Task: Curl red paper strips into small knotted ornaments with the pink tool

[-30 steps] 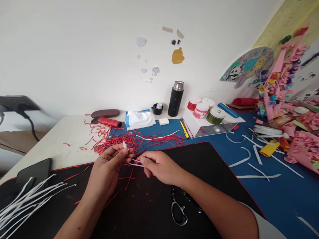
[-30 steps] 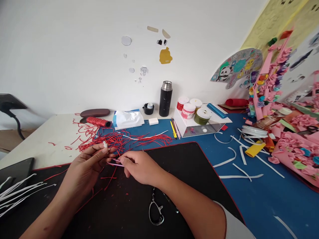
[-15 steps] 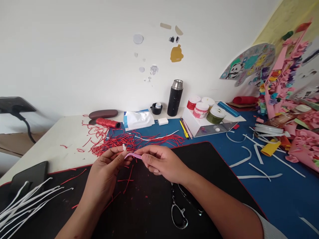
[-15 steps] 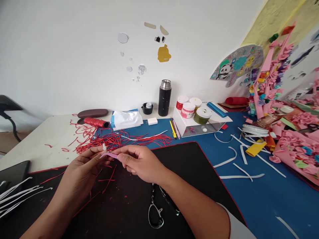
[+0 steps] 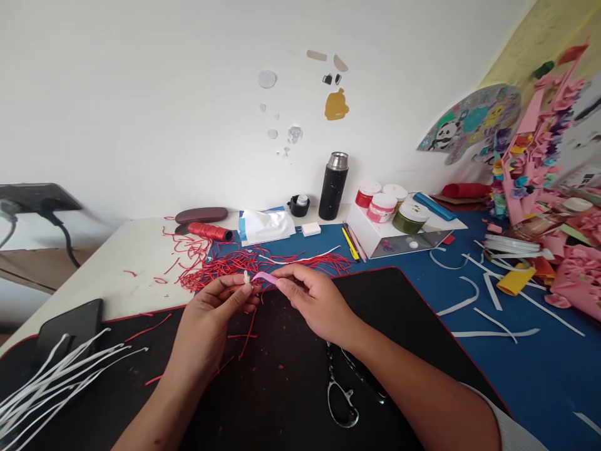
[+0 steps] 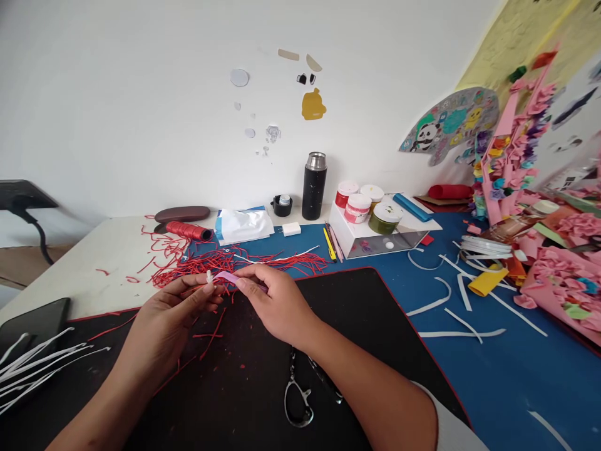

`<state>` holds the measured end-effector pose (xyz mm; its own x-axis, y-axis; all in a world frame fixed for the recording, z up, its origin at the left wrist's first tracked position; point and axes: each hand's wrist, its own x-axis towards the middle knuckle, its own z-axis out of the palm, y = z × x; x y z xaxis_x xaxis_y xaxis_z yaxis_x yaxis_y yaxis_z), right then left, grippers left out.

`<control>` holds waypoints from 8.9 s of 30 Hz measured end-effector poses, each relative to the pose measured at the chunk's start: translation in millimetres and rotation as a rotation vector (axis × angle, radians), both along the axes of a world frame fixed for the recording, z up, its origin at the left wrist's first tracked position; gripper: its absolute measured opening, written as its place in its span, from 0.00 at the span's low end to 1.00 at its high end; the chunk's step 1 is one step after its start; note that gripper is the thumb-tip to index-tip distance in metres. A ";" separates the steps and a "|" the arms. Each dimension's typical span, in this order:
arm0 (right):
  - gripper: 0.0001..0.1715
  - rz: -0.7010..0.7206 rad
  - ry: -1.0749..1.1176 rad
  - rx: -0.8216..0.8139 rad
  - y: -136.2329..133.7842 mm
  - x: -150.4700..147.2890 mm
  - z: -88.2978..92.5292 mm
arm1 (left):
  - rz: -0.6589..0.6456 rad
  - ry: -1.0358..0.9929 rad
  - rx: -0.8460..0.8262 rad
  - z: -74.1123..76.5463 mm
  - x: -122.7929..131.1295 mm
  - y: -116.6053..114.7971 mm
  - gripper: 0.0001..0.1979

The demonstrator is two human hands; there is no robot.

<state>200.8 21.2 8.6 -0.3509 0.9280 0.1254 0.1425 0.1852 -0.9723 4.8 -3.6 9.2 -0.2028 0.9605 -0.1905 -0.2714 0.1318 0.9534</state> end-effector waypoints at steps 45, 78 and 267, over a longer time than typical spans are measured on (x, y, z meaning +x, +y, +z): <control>0.14 -0.019 -0.337 0.695 -0.2 6.6 -6.6 | -0.080 0.090 -0.011 2.6 1.0 -3.3 0.24; 0.21 -0.009 -0.558 0.784 -1.9 10.8 -3.2 | -0.122 0.118 -0.042 -0.7 -1.7 -3.0 0.26; 0.17 0.052 -0.960 0.588 -10.5 6.5 8.4 | -0.160 0.404 0.093 -6.1 5.1 -4.2 0.17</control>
<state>207.3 10.7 17.0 -0.5741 0.7951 0.1953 0.7633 0.6061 -0.2237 9.9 -7.7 3.0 -0.0904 0.9952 -0.0380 0.1422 0.0507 0.9885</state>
